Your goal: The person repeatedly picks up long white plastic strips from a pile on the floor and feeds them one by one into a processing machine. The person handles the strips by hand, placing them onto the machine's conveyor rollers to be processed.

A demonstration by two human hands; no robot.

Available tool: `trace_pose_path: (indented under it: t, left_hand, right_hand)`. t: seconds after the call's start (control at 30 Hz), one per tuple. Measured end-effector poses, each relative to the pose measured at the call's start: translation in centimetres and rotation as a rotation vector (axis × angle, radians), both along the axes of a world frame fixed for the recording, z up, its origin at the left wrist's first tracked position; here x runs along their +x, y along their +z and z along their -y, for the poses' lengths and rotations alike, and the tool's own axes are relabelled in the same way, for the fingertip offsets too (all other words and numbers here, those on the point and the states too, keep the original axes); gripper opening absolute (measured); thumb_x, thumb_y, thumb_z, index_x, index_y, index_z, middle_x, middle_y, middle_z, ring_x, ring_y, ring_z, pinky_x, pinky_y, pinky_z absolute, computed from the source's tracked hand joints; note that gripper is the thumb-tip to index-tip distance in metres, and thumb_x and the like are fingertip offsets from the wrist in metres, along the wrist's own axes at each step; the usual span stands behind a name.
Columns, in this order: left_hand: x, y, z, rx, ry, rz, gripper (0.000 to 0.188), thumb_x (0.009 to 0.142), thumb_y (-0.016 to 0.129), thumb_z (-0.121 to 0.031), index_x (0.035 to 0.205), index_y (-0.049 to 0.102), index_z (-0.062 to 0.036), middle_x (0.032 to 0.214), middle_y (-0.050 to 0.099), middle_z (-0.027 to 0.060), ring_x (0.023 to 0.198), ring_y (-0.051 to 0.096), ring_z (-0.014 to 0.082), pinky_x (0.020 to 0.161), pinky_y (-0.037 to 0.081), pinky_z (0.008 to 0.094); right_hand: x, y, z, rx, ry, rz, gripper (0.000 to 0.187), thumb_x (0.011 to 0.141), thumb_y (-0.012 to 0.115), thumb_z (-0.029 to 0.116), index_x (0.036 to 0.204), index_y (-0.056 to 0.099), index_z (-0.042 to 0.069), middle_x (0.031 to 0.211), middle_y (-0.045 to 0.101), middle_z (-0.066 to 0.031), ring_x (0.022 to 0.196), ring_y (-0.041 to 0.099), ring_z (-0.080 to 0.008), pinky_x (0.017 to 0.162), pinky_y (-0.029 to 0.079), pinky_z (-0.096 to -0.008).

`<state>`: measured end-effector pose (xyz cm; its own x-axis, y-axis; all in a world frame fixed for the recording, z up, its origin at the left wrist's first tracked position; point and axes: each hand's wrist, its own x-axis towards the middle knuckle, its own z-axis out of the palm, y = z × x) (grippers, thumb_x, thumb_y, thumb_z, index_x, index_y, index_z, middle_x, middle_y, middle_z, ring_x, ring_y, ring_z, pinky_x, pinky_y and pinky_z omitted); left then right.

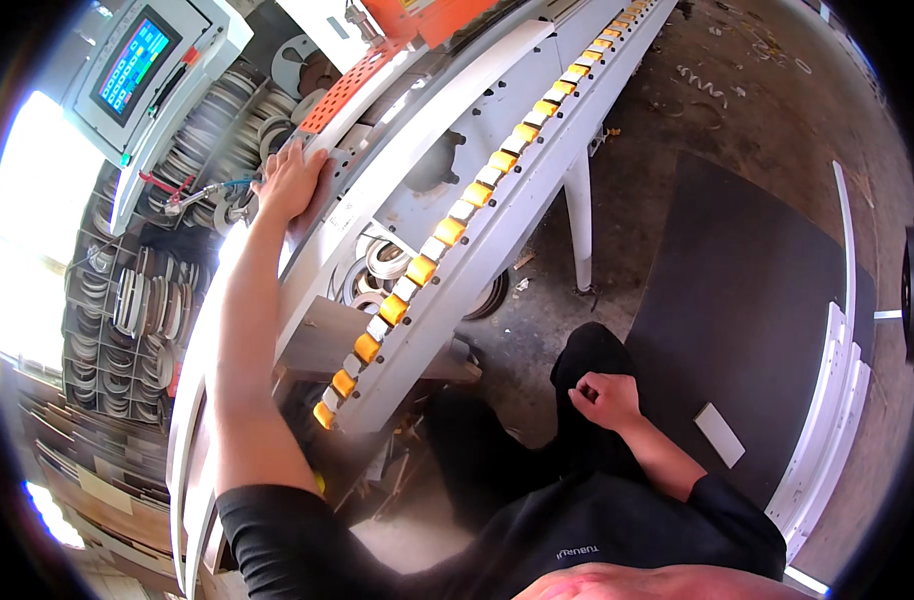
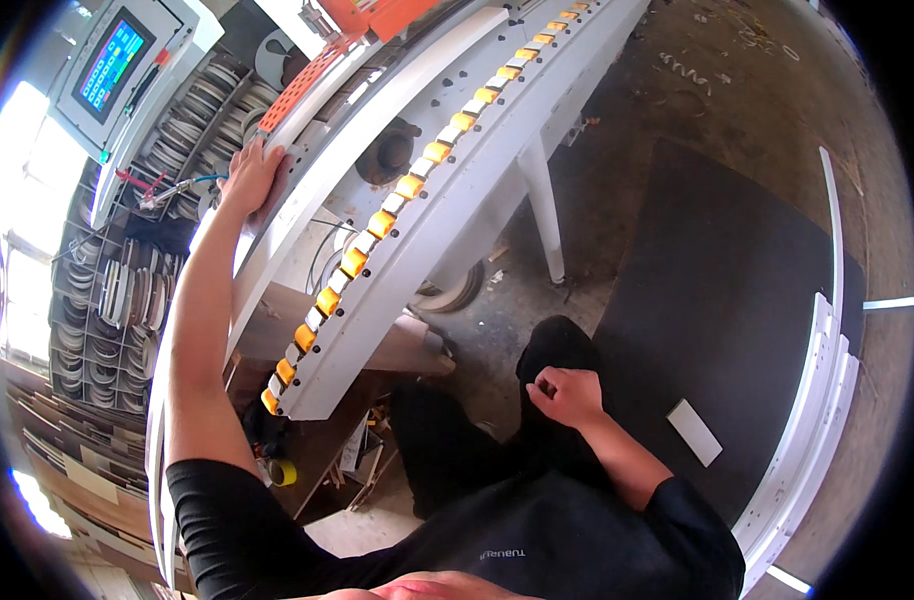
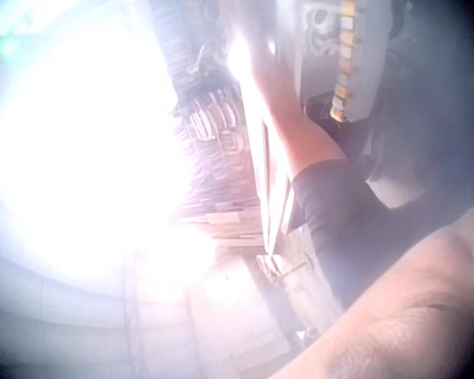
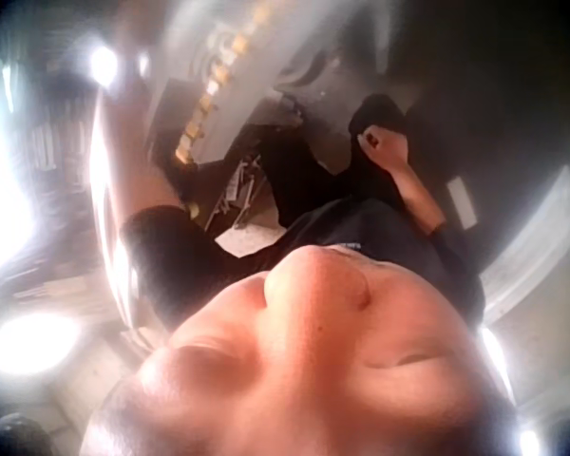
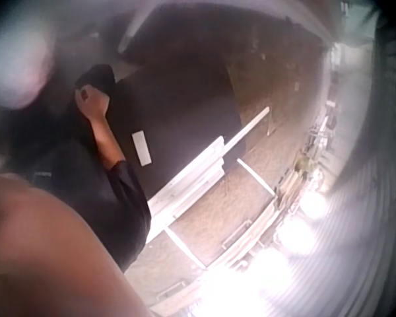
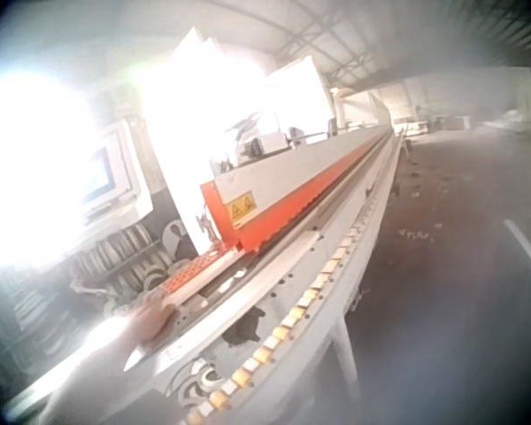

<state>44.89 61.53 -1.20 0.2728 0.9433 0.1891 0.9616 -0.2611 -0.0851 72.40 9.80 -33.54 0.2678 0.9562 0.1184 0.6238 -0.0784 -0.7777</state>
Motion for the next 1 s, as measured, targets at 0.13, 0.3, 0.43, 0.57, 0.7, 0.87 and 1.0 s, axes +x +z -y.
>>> trace_pose_path:
  t: [0.13, 0.3, 0.43, 0.57, 0.7, 0.87, 1.0]
  left_hand:
    - [1.2, -0.8, -1.9, 0.017, 0.004, 0.066, 0.09, 0.107, 0.046, -0.073, 0.172, 0.036, -0.0115, 0.179, 0.035, 0.0145, 0.164, 0.033, 0.0372, 0.127, 0.025, 0.0738]
    - [-5.0, -0.9, -2.1, -0.026, -0.076, 0.059, 0.092, 0.106, 0.049, -0.073, 0.173, 0.034, -0.012, 0.181, 0.031, 0.0152, 0.168, 0.026, 0.0366, 0.13, 0.025, 0.0672]
    - [-12.5, -0.9, 0.2, -0.006, -0.069, 0.02, 0.095, 0.104, 0.05, -0.076, 0.173, 0.033, -0.0126, 0.181, 0.029, 0.0175, 0.169, 0.024, 0.0355, 0.131, 0.024, 0.064]
    - [-16.7, -0.5, 3.5, -0.021, -0.015, 0.01, 0.1, 0.102, 0.051, -0.078, 0.174, 0.033, -0.0117, 0.18, 0.03, 0.0209, 0.168, 0.025, 0.0387, 0.132, 0.027, 0.0545]
    - [-16.8, 0.3, 6.8, -0.02, 0.129, 0.053, 0.11, 0.097, 0.053, -0.085, 0.17, 0.037, -0.0059, 0.171, 0.043, 0.0274, 0.15, 0.053, 0.044, 0.123, 0.044, 0.0501]
    - [-16.1, 1.6, 7.9, -0.063, 0.216, 0.078, 0.115, 0.092, 0.054, -0.091, 0.168, 0.042, -0.0054, 0.152, 0.064, 0.0272, 0.143, 0.061, 0.0412, 0.117, 0.048, 0.0501]
    - [-16.1, 1.7, 8.6, -0.065, 0.204, 0.072, 0.112, 0.092, 0.055, -0.09, 0.166, 0.044, -0.0065, 0.146, 0.069, 0.0248, 0.14, 0.064, 0.0398, 0.114, 0.05, 0.0494]
  right_hand:
    - [0.8, -0.4, 0.2, -0.035, -0.071, -0.045, 0.024, 0.092, 0.082, 0.036, 0.084, 0.073, 0.015, 0.069, 0.071, -0.0012, 0.063, 0.071, -0.0212, 0.058, 0.053, -0.0353]
    - [1.2, -0.6, 1.0, -0.015, -0.102, -0.124, 0.023, 0.093, 0.082, 0.036, 0.088, 0.075, 0.014, 0.071, 0.072, -0.0027, 0.065, 0.072, -0.0219, 0.061, 0.055, -0.0358]
    - [1.0, -0.9, 0.6, -0.065, -0.099, -0.173, 0.023, 0.093, 0.082, 0.036, 0.09, 0.075, 0.013, 0.072, 0.072, -0.0043, 0.065, 0.072, -0.0231, 0.062, 0.055, -0.0367]
    - [1.0, -0.4, 0.6, -0.079, -0.079, -0.102, 0.024, 0.093, 0.082, 0.035, 0.089, 0.075, 0.013, 0.072, 0.071, -0.0053, 0.066, 0.072, -0.0239, 0.064, 0.055, -0.037]
    - [0.8, -0.5, 1.0, -0.084, -0.088, -0.061, 0.024, 0.093, 0.081, 0.035, 0.088, 0.075, 0.012, 0.072, 0.071, -0.0055, 0.066, 0.071, -0.024, 0.064, 0.055, -0.0371]
    - [0.3, -0.1, 1.0, -0.101, -0.073, -0.017, 0.022, 0.094, 0.082, 0.031, 0.089, 0.076, 0.011, 0.072, 0.072, -0.0054, 0.065, 0.07, -0.0182, 0.064, 0.054, -0.0336]
    - [0.4, -0.2, 1.2, -0.094, -0.064, 0.022, 0.021, 0.094, 0.083, 0.03, 0.089, 0.076, 0.011, 0.071, 0.071, -0.0053, 0.064, 0.07, -0.0177, 0.064, 0.054, -0.0328]
